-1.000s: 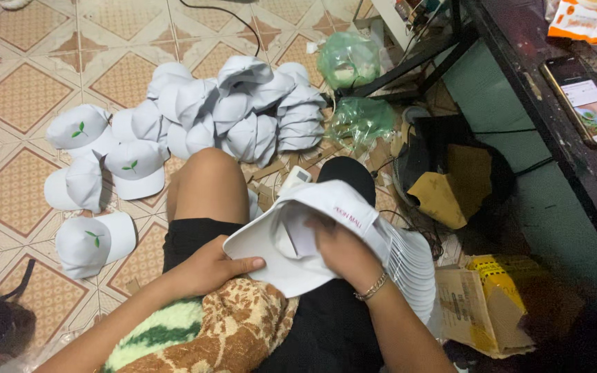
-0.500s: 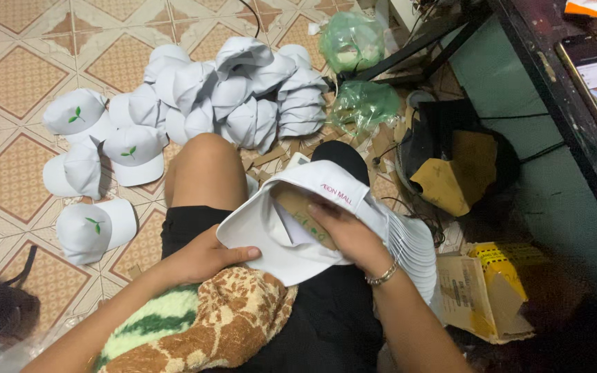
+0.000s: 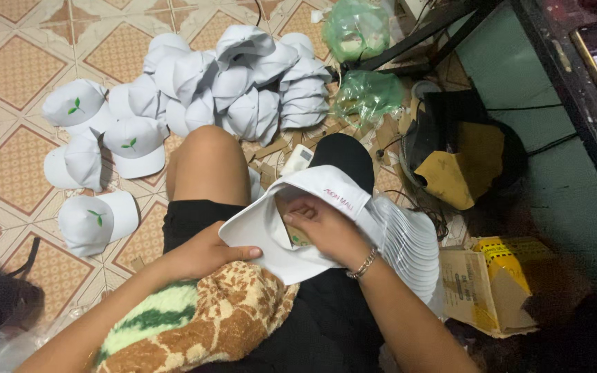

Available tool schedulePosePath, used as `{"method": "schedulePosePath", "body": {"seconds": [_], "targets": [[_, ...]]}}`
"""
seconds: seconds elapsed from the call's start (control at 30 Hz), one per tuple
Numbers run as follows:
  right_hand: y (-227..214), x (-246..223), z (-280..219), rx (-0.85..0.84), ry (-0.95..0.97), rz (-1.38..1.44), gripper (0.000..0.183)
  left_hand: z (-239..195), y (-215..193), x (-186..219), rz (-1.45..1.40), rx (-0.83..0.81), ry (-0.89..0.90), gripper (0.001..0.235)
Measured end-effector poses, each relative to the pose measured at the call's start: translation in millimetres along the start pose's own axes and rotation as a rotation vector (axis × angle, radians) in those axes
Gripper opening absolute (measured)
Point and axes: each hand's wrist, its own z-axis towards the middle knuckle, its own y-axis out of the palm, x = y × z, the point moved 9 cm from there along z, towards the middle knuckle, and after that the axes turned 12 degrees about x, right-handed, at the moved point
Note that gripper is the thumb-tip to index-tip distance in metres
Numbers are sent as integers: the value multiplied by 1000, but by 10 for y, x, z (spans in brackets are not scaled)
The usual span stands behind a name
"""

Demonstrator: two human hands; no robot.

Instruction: The person sits on the floor and finishes white baseball caps by spraying them, wiping the surface with a cloth, and drying the logo with a hair dryer. The person handles each cap one at a time, repeating the sequence across multiple units.

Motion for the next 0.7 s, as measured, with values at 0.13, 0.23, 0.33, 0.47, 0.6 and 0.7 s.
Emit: {"method": "schedulePosePath", "body": {"seconds": [0.13, 0.23, 0.33, 0.47, 0.6, 0.7], "targets": [[9, 151, 11, 74, 94, -73, 28, -136, -219, 456, 128, 315, 251, 45], [61, 83, 4, 102, 66, 51, 27, -246, -347, 746, 337, 538, 378, 48], [43, -56, 5, 179, -44, 20, 25, -223, -301, 755, 425, 504, 284, 45], [151, -116, -1, 135, -32, -36, 21, -243, -362, 707, 469, 576, 136, 44], [268, -75, -66, 82, 75, 32, 28, -324, -419, 841, 697, 723, 176, 67], [289, -99, -78, 21, 75, 95, 42, -275, -405, 738, 769, 651, 7, 71]]}}
